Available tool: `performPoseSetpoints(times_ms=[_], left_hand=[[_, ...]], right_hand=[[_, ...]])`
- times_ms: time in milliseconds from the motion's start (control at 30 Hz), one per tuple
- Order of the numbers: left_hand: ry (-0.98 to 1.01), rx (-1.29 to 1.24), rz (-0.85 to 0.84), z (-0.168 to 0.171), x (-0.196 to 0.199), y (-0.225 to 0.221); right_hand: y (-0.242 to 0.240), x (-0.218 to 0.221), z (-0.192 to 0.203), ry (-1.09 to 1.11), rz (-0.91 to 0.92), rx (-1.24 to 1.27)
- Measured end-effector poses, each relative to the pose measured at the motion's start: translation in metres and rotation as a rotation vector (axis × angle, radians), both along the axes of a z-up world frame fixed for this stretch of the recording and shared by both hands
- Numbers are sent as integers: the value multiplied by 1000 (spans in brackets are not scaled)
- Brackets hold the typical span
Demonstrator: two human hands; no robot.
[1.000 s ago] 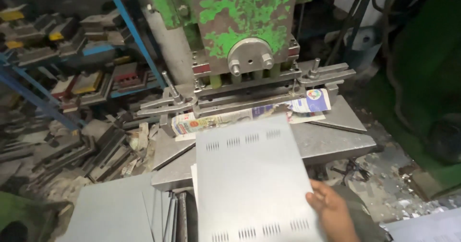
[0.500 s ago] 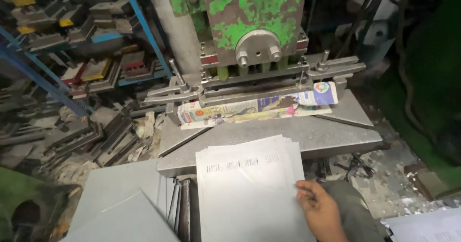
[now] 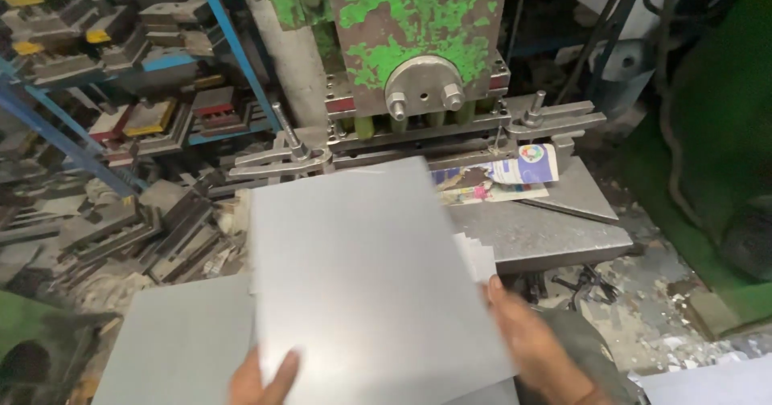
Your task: Manually feeding metal sheets into an industrial stamping press to punch ventilation slots.
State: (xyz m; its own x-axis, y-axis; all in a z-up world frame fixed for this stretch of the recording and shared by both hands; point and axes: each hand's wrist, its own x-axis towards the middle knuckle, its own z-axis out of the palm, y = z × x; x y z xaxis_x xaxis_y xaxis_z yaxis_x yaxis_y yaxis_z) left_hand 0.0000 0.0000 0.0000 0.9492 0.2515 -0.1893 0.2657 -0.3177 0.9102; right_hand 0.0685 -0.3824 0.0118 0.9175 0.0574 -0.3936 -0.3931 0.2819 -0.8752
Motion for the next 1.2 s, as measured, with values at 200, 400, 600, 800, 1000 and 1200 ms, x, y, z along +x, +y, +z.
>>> performPoseSetpoints(times_ms=[200,400,600,800,1000,1200], left_hand=[[68,-282,-33,87,103,-106],[43,-423,-31,86,170,-117],[-15,-448,-48,71,224,-107],[-7,-451,-41,59,230,-103],[-18,-453,-48,62,228,-104],[-38,-495,-52,43,237,-98]], right_hand=[[-54,35,43,-22,-176,-94],[-51,80,73,-45,-212,-126],[-62,130,57,-28,-246,-94],[-70,136,48,-46,-207,-51],[-73,141,42,-61,-202,-134],[-74,142,42,-58,-202,-131]])
